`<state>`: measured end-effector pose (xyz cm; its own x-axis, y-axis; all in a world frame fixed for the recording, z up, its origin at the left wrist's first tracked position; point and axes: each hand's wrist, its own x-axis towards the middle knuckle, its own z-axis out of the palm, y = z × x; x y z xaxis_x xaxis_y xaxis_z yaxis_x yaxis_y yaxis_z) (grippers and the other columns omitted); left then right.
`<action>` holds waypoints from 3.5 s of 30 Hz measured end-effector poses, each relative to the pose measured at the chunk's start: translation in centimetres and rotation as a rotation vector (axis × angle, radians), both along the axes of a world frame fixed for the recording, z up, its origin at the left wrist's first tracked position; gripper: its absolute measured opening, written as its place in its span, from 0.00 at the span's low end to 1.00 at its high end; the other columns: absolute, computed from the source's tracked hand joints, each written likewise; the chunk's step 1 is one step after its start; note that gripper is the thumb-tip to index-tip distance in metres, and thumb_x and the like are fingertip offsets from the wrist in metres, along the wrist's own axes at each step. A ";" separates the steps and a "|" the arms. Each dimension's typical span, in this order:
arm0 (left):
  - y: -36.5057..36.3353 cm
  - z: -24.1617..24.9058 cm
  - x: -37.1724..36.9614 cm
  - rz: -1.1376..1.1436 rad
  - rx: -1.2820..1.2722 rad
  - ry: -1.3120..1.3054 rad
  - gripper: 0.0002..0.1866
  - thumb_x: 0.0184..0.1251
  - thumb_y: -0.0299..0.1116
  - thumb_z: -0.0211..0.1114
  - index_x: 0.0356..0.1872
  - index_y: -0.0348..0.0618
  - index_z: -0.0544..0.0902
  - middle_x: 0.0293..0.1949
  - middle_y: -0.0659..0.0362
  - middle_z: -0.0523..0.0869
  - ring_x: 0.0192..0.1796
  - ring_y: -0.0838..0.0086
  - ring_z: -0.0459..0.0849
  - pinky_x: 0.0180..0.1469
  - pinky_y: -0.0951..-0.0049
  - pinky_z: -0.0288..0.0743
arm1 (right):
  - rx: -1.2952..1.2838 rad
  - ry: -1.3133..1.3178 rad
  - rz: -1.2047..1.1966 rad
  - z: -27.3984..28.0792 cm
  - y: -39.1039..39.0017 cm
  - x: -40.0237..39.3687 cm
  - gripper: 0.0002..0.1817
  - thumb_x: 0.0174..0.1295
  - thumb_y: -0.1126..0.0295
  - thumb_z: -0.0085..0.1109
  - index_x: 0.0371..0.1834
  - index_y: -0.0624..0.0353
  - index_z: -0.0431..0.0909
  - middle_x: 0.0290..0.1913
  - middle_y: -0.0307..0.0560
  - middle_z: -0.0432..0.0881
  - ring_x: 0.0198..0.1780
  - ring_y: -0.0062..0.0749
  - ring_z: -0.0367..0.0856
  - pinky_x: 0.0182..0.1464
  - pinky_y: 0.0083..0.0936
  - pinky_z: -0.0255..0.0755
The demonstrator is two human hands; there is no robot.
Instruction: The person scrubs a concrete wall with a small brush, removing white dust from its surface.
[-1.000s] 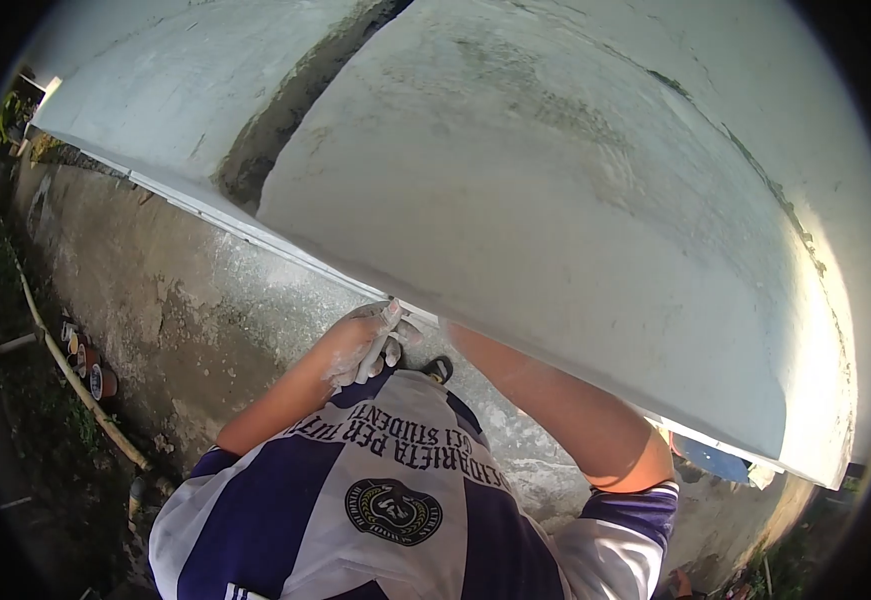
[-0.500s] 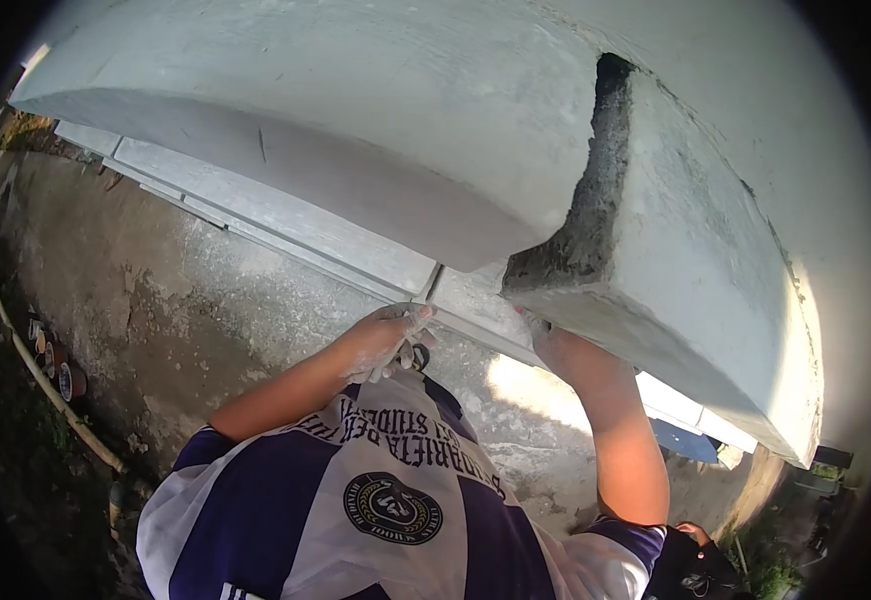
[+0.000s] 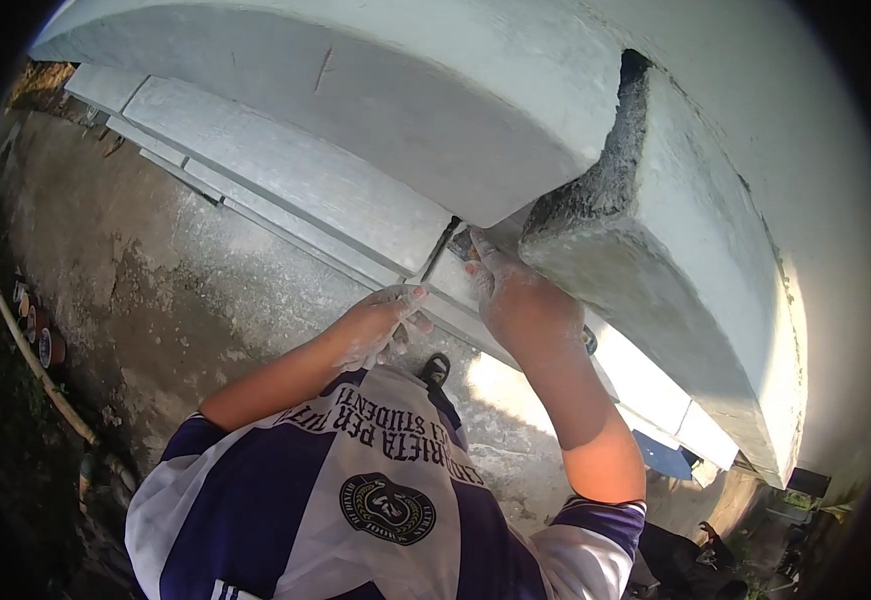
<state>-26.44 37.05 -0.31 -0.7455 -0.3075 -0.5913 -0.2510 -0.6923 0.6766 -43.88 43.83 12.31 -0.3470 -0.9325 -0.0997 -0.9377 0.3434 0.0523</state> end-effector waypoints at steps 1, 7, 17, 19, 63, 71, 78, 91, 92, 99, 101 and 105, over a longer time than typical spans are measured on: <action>0.2 0.1 -0.3 0.031 -0.003 0.010 0.32 0.73 0.62 0.57 0.58 0.41 0.76 0.41 0.59 0.84 0.25 0.84 0.77 0.16 0.82 0.68 | 0.039 -0.065 -0.038 0.2 0.2 -0.3 0.22 0.65 0.55 0.62 0.63 0.37 0.82 0.48 0.48 0.88 0.46 0.47 0.87 0.50 0.40 0.81; 2.9 -0.3 -2.3 0.207 0.030 0.015 0.29 0.75 0.60 0.56 0.58 0.42 0.75 0.42 0.58 0.84 0.26 0.83 0.78 0.16 0.82 0.67 | -0.111 -0.013 0.073 0.6 7.4 -5.4 0.22 0.64 0.58 0.64 0.63 0.38 0.82 0.57 0.50 0.84 0.59 0.47 0.80 0.64 0.40 0.71; 4.2 0.0 -2.6 0.416 -0.077 -0.015 0.30 0.77 0.57 0.56 0.63 0.38 0.74 0.45 0.56 0.85 0.27 0.82 0.79 0.16 0.82 0.69 | 0.055 -0.075 -0.016 2.5 14.8 -9.1 0.16 0.64 0.58 0.63 0.54 0.38 0.88 0.30 0.54 0.84 0.32 0.50 0.85 0.37 0.40 0.78; 4.4 -0.8 -2.4 0.411 -0.091 -0.010 0.31 0.77 0.56 0.56 0.64 0.38 0.73 0.45 0.56 0.86 0.27 0.82 0.79 0.16 0.82 0.69 | 0.041 -0.043 0.029 1.9 13.8 -8.4 0.16 0.64 0.59 0.63 0.54 0.38 0.88 0.28 0.54 0.83 0.30 0.50 0.84 0.34 0.40 0.77; 3.4 -0.6 -2.9 0.410 -0.093 -0.085 0.27 0.72 0.57 0.62 0.56 0.44 0.74 0.42 0.57 0.84 0.27 0.82 0.77 0.17 0.83 0.66 | -0.150 -0.059 0.128 0.4 13.9 -12.2 0.17 0.63 0.62 0.65 0.55 0.42 0.87 0.44 0.53 0.87 0.45 0.50 0.85 0.49 0.38 0.78; 3.4 -1.2 -3.2 0.402 -0.102 -0.083 0.23 0.76 0.54 0.58 0.55 0.43 0.73 0.43 0.56 0.84 0.26 0.81 0.77 0.16 0.82 0.67 | -0.156 0.068 0.208 -1.2 8.6 -8.2 0.18 0.66 0.59 0.62 0.59 0.37 0.85 0.38 0.54 0.86 0.38 0.54 0.84 0.43 0.42 0.79; 3.4 -0.9 -3.0 0.390 -0.100 -0.059 0.25 0.75 0.56 0.59 0.54 0.44 0.73 0.43 0.56 0.84 0.27 0.81 0.77 0.16 0.83 0.66 | -0.188 -0.015 0.212 -2.5 8.1 -8.8 0.20 0.66 0.57 0.60 0.62 0.33 0.82 0.38 0.52 0.86 0.38 0.52 0.84 0.42 0.43 0.80; 3.2 -1.6 -2.7 0.353 -0.094 -0.051 0.26 0.74 0.58 0.60 0.57 0.47 0.72 0.42 0.57 0.84 0.29 0.80 0.76 0.21 0.81 0.66 | -0.143 0.015 0.141 -0.6 4.8 -4.9 0.18 0.61 0.61 0.64 0.56 0.39 0.87 0.54 0.41 0.87 0.53 0.43 0.83 0.58 0.38 0.75; 3.2 -1.7 -2.8 0.357 -0.090 -0.028 0.26 0.74 0.58 0.60 0.58 0.47 0.72 0.42 0.57 0.84 0.29 0.80 0.76 0.21 0.81 0.66 | -0.114 -0.004 0.127 -0.2 4.8 -5.1 0.18 0.61 0.61 0.64 0.56 0.39 0.87 0.55 0.41 0.86 0.53 0.44 0.83 0.58 0.38 0.75; 3.2 -0.7 -2.5 0.340 -0.060 -0.024 0.30 0.72 0.62 0.60 0.57 0.47 0.71 0.40 0.58 0.82 0.29 0.78 0.76 0.23 0.79 0.66 | -0.191 -0.003 0.237 -1.8 7.0 -7.3 0.19 0.66 0.56 0.62 0.61 0.29 0.83 0.41 0.52 0.87 0.43 0.51 0.84 0.45 0.42 0.79; 3.5 -0.4 -2.8 0.360 -0.043 -0.011 0.30 0.72 0.62 0.60 0.58 0.47 0.70 0.39 0.58 0.82 0.30 0.78 0.76 0.23 0.79 0.66 | -0.126 -0.046 0.158 -2.0 5.9 -6.5 0.19 0.66 0.56 0.61 0.60 0.32 0.84 0.52 0.50 0.85 0.52 0.50 0.82 0.57 0.42 0.75; 3.3 -0.8 -2.7 0.345 -0.056 -0.007 0.31 0.71 0.63 0.60 0.57 0.47 0.70 0.39 0.58 0.81 0.31 0.78 0.77 0.23 0.79 0.66 | -0.189 0.062 0.214 -2.5 3.5 -4.8 0.20 0.67 0.55 0.59 0.63 0.27 0.81 0.41 0.53 0.87 0.43 0.52 0.84 0.46 0.44 0.79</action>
